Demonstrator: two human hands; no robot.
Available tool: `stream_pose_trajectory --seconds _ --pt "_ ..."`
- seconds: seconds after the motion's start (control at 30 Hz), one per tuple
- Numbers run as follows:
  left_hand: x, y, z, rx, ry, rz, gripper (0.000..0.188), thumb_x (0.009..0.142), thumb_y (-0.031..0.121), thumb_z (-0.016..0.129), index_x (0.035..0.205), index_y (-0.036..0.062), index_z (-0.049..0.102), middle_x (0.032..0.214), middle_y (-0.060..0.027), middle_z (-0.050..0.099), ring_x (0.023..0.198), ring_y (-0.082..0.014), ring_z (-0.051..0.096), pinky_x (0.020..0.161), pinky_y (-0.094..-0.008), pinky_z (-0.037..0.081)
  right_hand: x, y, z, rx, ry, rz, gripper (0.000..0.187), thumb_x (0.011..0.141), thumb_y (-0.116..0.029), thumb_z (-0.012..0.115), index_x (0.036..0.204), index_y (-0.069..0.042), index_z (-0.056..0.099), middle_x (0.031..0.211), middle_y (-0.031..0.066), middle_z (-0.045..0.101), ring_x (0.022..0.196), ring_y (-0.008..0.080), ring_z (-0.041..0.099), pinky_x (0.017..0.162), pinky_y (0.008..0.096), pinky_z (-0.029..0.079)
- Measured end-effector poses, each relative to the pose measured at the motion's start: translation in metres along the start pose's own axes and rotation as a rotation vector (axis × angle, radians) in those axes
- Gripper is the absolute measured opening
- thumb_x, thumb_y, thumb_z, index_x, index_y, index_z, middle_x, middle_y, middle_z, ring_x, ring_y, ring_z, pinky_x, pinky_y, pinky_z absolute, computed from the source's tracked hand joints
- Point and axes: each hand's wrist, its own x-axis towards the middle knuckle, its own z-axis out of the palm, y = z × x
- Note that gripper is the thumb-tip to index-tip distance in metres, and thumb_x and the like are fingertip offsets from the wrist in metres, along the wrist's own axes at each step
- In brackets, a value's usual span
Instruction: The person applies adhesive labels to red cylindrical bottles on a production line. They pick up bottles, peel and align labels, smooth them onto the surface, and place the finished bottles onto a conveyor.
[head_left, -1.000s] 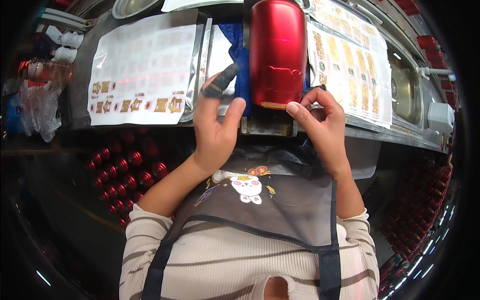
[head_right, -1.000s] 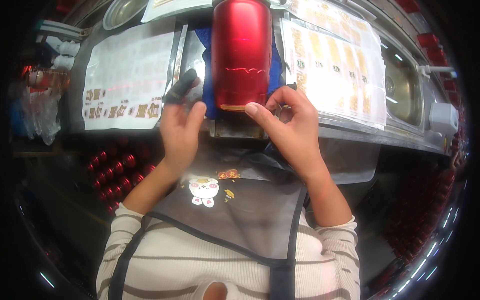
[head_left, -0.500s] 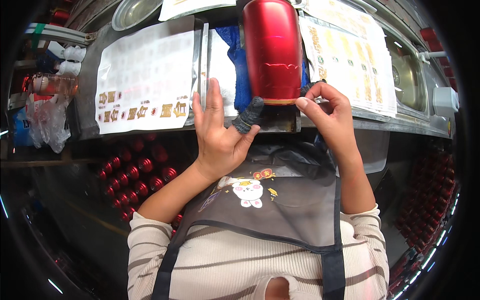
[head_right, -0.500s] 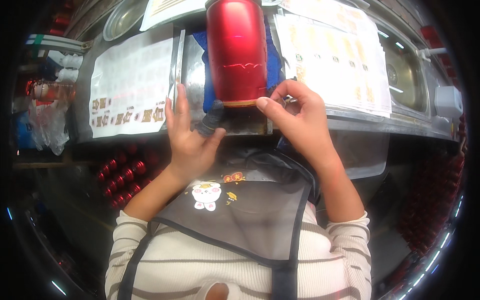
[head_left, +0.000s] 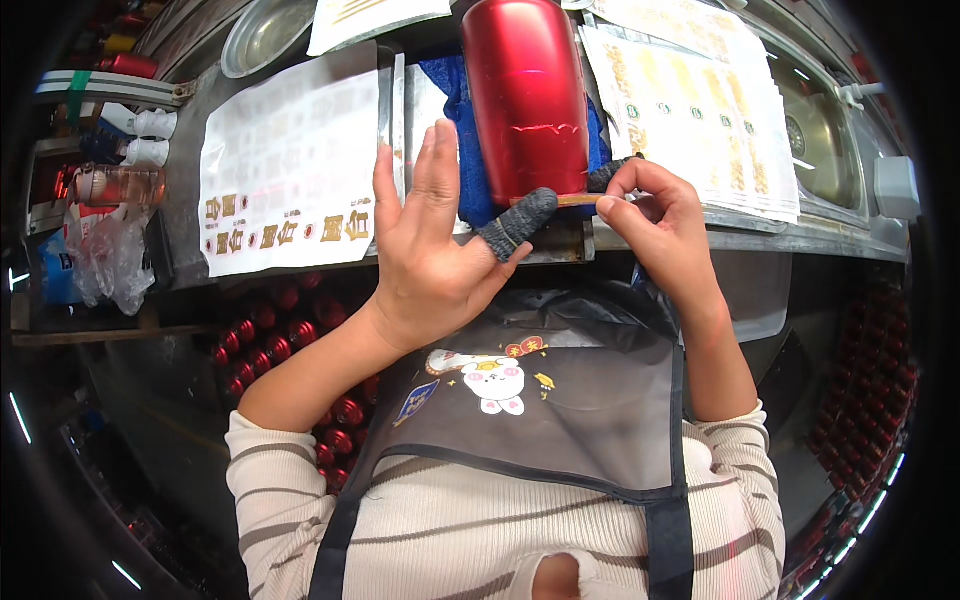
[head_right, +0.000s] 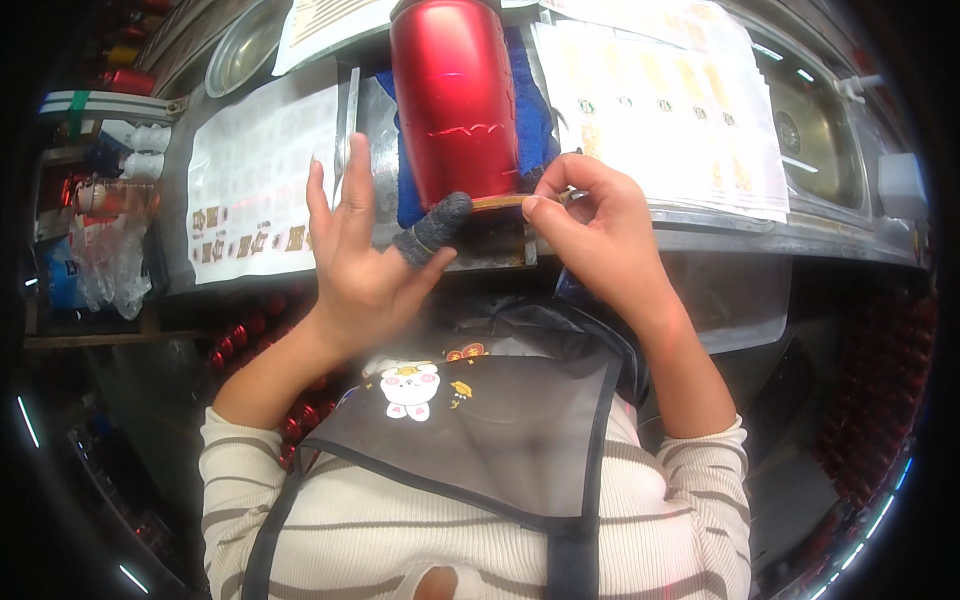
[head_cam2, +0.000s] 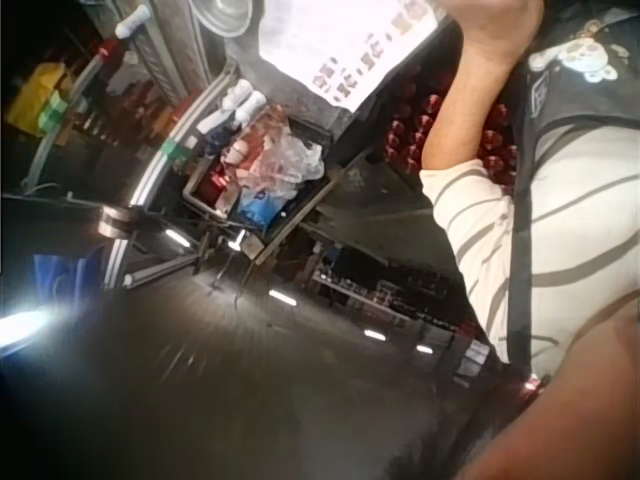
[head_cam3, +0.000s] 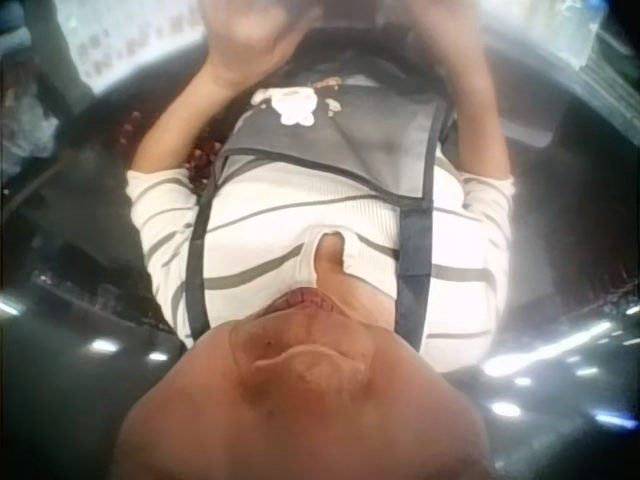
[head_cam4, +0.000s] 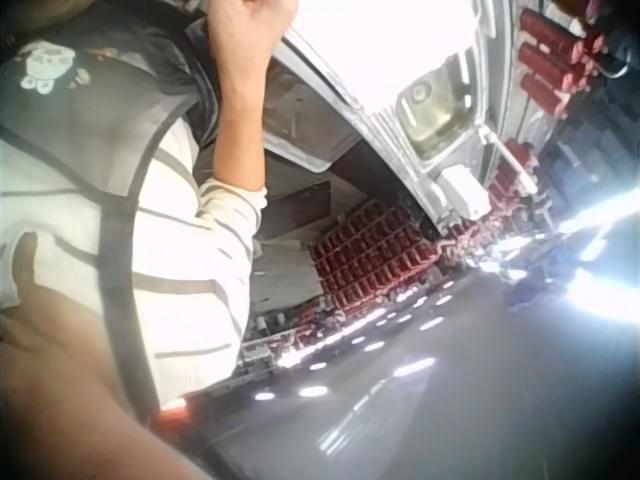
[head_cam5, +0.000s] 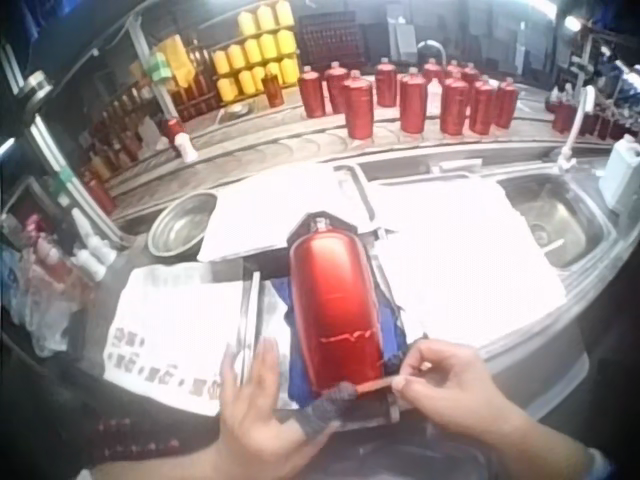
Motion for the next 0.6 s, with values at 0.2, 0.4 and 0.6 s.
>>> stream_pose_trajectory --seconds 0.2,0.4,0.6 --pt "0.023 0.007 0.001 0.036 0.011 0.092 0.029 0.071 0.016 0.078 0.1 0.016 0.076 0.15 -0.0367 0.035 0.132 -0.0509 0.047 0.108 -0.0718 0.021 0.002 0.002 0.002 -0.003 -0.014 0.011 0.008 0.086 -0.004 0.066 0.083 0.0 0.06 0.075 -0.0027 0.057 0.061 0.0001 0.05 0.054 0.0178 0.037" --pt "0.041 0.007 0.03 0.049 0.228 0.094 0.029 0.069 0.016 0.08 0.097 0.0101 0.077 0.147 -0.0278 0.047 0.132 -0.0462 0.049 0.107 -0.0697 0.029 0.0 0.006 0.003 -0.057 0.007 -0.059 0.006 0.084 -0.002 0.067 0.088 -0.001 0.062 0.08 -0.0058 0.056 0.061 -0.0028 0.043 0.054 0.0157 0.032" --pt "0.007 -0.012 0.036 -0.276 0.227 -0.122 0.067 0.073 0.018 0.084 0.134 0.0024 0.061 0.15 -0.0252 0.043 0.134 -0.0388 0.049 0.112 -0.063 0.024 0.001 -0.003 0.0 -0.085 -0.059 -0.028 0.008 0.086 -0.006 0.068 0.086 0.0 0.063 0.083 -0.0034 0.057 0.063 -0.0005 0.046 0.056 0.0172 0.035"
